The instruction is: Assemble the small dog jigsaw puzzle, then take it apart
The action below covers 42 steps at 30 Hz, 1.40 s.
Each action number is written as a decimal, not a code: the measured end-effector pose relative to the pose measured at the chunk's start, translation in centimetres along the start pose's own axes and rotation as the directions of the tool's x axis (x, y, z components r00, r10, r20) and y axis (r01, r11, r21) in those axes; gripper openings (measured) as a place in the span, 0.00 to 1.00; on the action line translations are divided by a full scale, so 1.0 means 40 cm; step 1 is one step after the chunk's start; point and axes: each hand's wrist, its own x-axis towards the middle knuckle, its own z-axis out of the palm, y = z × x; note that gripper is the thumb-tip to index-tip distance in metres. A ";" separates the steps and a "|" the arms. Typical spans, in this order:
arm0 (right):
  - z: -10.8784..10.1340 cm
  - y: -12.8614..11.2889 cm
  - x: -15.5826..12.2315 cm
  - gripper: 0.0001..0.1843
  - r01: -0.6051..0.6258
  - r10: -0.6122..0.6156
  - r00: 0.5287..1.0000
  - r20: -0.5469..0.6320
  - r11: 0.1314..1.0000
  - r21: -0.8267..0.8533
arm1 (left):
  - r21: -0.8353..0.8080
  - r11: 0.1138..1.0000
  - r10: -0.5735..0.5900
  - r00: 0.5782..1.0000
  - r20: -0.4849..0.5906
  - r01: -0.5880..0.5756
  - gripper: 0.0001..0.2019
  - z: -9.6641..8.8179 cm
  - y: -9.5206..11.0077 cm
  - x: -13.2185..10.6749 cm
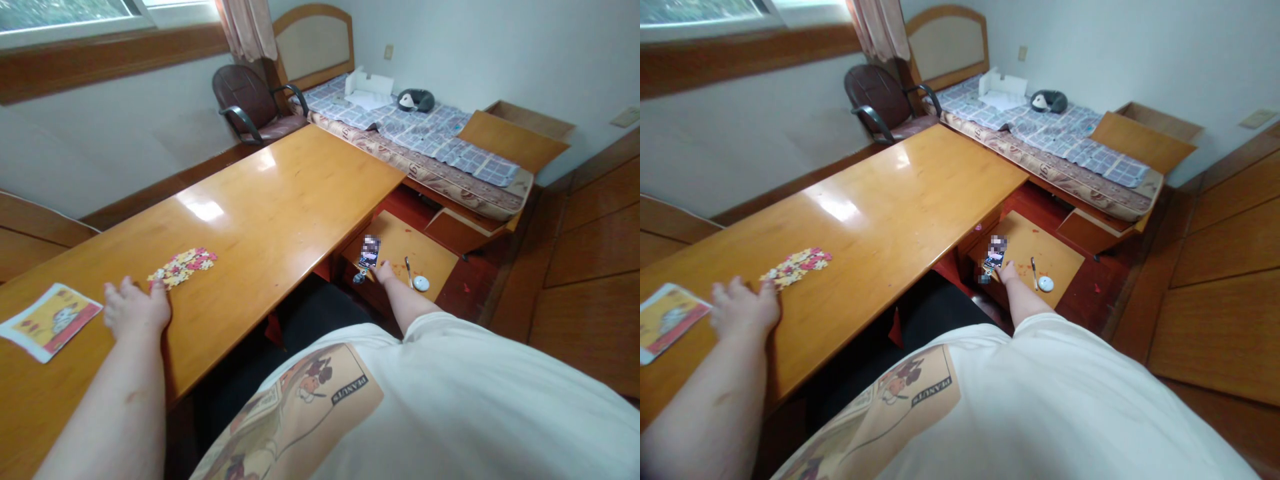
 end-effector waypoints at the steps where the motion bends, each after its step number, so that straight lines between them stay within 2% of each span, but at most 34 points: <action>1: -0.002 -0.003 0.009 0.36 -0.021 0.021 1.000 -0.002 1.000 0.004 | 0.001 1.000 0.002 1.000 -0.003 -0.002 0.36 -0.001 0.001 -0.001; 7: -0.017 -0.030 0.062 0.26 -0.093 0.093 0.995 0.039 0.996 -0.006 | 0.010 1.000 -0.002 1.000 0.000 0.002 0.37 -0.004 0.003 -0.002; 16: -0.012 -0.051 0.084 0.33 -0.150 0.151 0.985 0.081 0.989 -0.018 | 0.018 1.000 -0.021 1.000 0.010 0.021 0.38 -0.004 0.000 0.002; 34: -0.008 -0.053 0.088 0.36 -0.129 0.133 0.989 0.066 0.990 -0.056 | 0.008 1.000 0.000 1.000 -0.014 0.000 0.39 0.009 -0.014 0.010; 42: -0.016 -0.030 0.059 0.31 -0.102 0.104 0.994 0.037 0.993 -0.052 | 0.021 1.000 -0.007 1.000 0.003 0.007 0.41 0.013 -0.016 0.017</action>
